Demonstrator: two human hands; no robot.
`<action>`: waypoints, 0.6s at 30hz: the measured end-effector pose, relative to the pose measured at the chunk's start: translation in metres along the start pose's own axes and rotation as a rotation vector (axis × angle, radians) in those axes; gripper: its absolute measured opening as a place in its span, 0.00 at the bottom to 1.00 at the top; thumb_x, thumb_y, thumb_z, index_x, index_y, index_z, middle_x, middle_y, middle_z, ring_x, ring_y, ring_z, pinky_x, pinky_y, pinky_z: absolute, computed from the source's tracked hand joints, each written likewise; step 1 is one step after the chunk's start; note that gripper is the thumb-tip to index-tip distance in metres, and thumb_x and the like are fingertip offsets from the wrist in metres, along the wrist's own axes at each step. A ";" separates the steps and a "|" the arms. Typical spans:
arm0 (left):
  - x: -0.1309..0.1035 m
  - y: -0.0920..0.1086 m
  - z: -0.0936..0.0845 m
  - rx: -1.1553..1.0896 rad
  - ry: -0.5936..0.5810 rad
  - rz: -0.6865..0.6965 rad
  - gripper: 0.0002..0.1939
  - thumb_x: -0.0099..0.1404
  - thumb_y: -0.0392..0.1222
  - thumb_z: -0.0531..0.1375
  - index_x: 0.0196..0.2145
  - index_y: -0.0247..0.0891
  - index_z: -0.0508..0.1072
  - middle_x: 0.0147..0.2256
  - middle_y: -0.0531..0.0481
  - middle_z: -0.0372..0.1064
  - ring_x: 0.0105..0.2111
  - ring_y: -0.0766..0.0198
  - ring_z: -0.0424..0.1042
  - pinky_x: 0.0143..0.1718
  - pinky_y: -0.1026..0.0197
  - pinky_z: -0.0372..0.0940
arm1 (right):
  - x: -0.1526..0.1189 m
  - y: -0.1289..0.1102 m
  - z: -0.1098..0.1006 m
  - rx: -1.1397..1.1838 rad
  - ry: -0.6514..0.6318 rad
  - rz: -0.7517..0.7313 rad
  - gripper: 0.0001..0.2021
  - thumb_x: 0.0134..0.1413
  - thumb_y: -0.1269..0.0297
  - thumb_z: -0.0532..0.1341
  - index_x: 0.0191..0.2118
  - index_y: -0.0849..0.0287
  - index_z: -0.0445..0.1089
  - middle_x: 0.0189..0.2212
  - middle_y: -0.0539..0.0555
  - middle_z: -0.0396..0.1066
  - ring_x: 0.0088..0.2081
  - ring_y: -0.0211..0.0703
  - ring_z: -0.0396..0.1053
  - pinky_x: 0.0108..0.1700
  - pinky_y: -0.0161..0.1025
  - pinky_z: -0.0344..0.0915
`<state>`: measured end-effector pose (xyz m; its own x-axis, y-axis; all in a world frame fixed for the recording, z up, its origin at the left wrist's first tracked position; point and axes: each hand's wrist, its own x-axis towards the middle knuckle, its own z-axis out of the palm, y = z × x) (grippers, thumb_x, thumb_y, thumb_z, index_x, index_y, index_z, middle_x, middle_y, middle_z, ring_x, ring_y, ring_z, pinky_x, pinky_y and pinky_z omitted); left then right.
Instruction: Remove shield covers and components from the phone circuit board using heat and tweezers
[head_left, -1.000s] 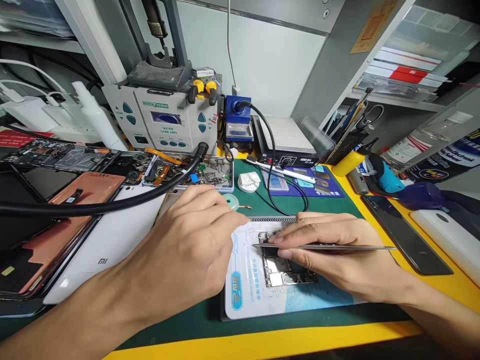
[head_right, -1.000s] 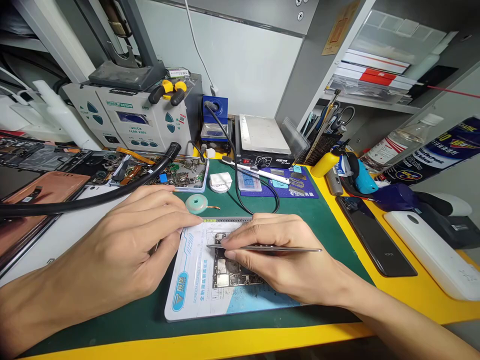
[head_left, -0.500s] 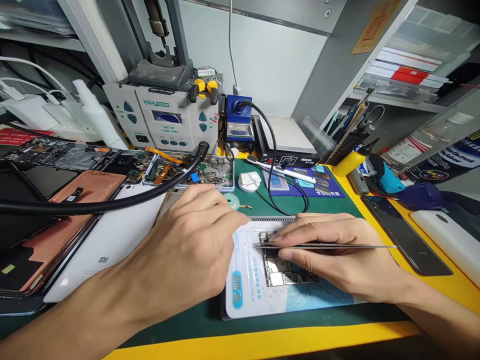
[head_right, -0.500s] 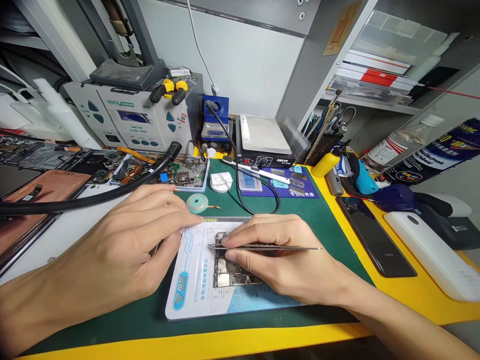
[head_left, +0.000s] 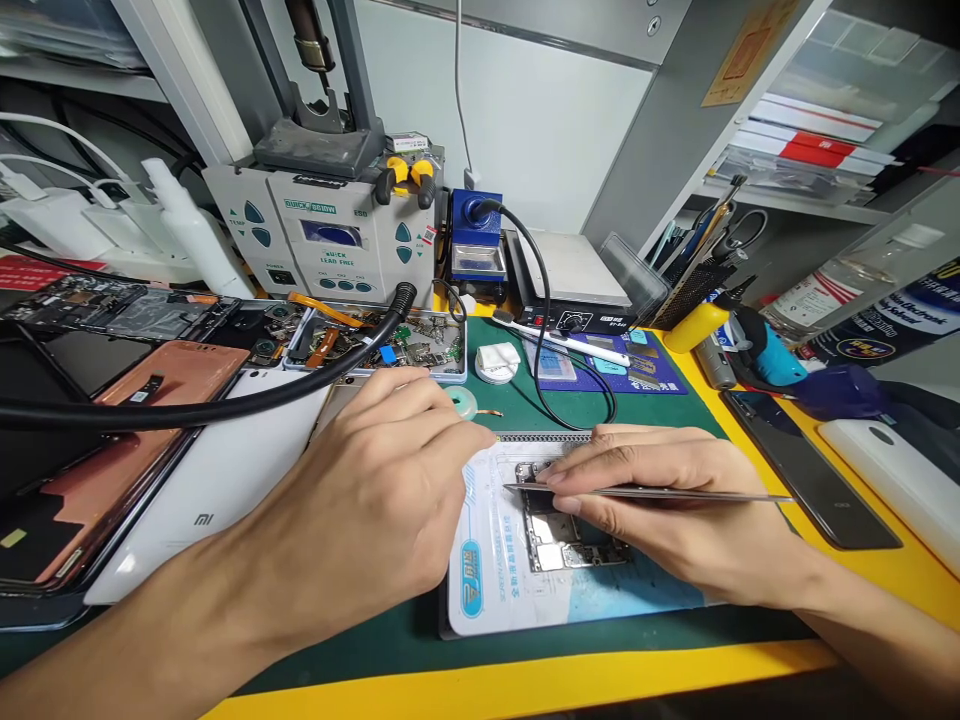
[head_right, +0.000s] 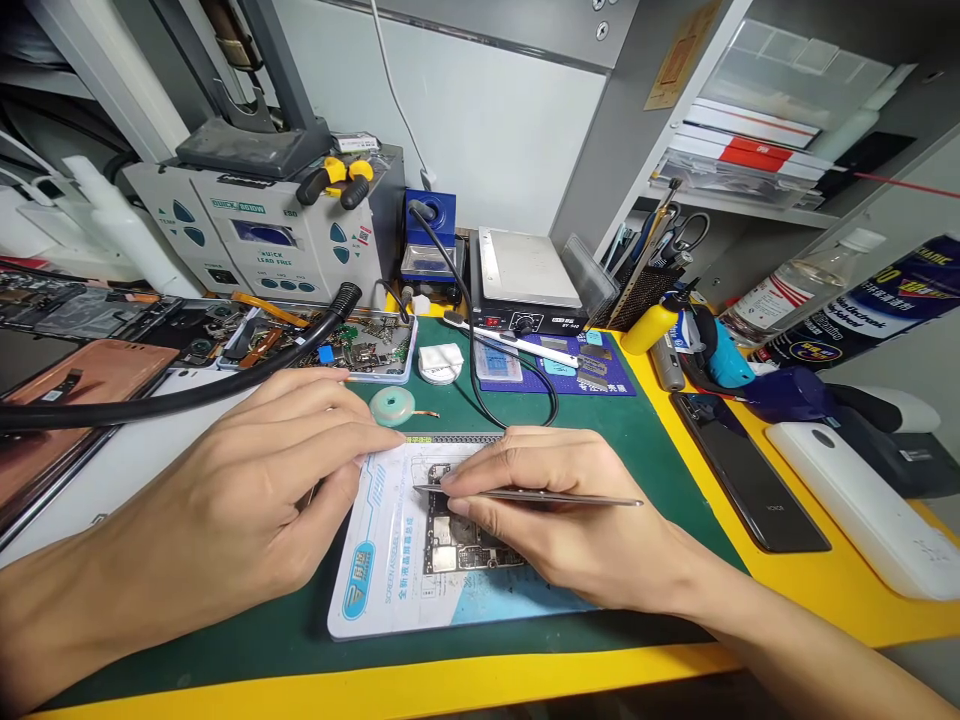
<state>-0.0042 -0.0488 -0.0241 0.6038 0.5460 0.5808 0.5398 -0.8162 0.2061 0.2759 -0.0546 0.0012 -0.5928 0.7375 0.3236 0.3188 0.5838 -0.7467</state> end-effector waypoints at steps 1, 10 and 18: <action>0.000 0.000 0.000 -0.001 0.000 0.000 0.14 0.73 0.24 0.59 0.48 0.33 0.82 0.35 0.50 0.76 0.41 0.60 0.75 0.61 0.43 0.71 | 0.000 0.000 0.000 0.000 0.004 0.011 0.08 0.68 0.75 0.73 0.46 0.56 0.88 0.41 0.55 0.90 0.41 0.43 0.88 0.44 0.34 0.82; 0.002 0.002 -0.003 0.005 -0.005 0.000 0.14 0.74 0.25 0.58 0.47 0.34 0.83 0.33 0.51 0.74 0.40 0.59 0.74 0.54 0.46 0.70 | 0.001 -0.003 0.001 0.007 -0.021 0.059 0.04 0.68 0.71 0.74 0.45 0.60 0.89 0.40 0.57 0.90 0.40 0.44 0.88 0.45 0.33 0.83; 0.001 0.001 -0.002 0.005 0.002 0.008 0.14 0.73 0.24 0.58 0.46 0.34 0.82 0.34 0.52 0.74 0.39 0.61 0.74 0.60 0.45 0.70 | 0.001 -0.001 0.001 0.019 -0.011 0.012 0.07 0.68 0.73 0.73 0.46 0.55 0.88 0.41 0.56 0.90 0.40 0.46 0.88 0.43 0.37 0.84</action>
<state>-0.0039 -0.0493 -0.0216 0.6071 0.5388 0.5840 0.5378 -0.8197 0.1972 0.2745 -0.0549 0.0015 -0.5970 0.7406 0.3084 0.3119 0.5685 -0.7613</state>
